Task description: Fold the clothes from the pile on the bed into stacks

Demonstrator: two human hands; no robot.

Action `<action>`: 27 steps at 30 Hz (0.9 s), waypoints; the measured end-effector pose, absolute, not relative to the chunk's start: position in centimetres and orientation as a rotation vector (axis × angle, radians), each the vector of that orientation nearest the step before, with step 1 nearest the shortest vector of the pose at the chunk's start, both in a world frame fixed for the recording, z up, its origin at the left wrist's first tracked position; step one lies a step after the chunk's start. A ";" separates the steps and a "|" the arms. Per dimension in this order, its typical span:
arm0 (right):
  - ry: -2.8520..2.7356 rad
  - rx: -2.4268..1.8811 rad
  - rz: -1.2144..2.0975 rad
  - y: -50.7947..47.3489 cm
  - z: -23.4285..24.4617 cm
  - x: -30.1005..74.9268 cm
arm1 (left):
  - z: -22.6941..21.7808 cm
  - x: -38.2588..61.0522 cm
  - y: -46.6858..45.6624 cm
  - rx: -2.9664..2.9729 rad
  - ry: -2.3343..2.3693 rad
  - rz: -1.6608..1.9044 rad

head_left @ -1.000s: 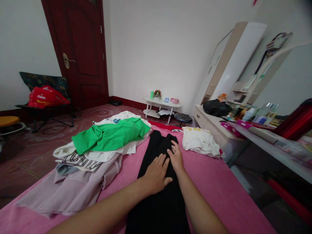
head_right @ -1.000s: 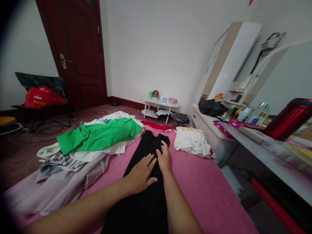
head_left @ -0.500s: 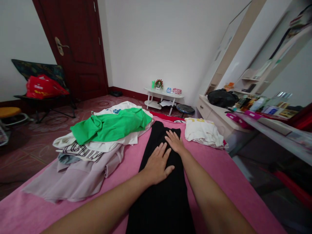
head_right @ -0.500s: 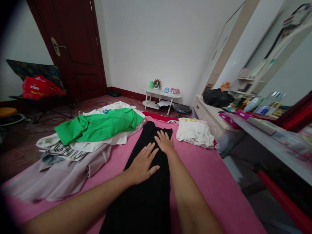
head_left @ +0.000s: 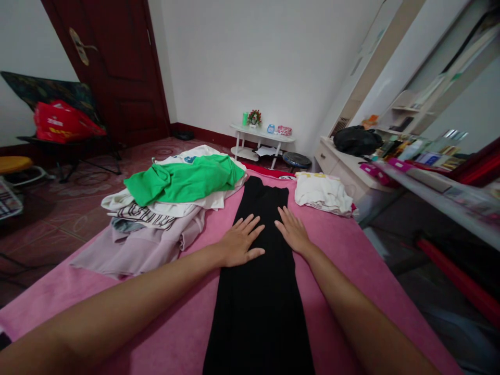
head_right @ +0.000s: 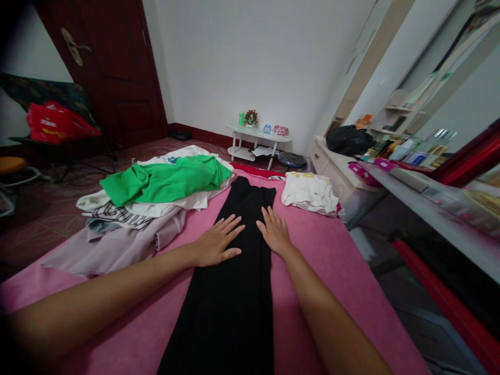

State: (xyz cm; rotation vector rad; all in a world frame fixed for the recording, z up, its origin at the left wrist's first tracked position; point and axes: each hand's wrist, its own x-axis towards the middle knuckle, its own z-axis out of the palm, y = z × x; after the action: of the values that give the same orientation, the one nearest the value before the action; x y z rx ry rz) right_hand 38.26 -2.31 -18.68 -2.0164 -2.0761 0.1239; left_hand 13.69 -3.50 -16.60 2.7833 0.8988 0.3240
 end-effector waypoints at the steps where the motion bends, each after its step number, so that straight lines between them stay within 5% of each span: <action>1: -2.095 -2.005 0.103 -3.5 -18.7 38.2 | -16.5 12.9 -4.1 2.786 0.835 0.311; 15: -2.480 -1.239 0.267 -18.0 -15.4 37.4 | -12.6 4.1 -11.8 2.712 0.363 0.124; 27: -2.646 -0.953 0.299 -18.3 -15.2 36.6 | -10.9 4.8 -12.0 2.640 0.029 0.137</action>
State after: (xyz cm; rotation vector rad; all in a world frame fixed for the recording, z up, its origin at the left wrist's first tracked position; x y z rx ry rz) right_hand 36.65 -18.26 -15.25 -0.9533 -2.6465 0.2994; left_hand 4.82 -11.98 -10.89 2.6402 0.0288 0.1372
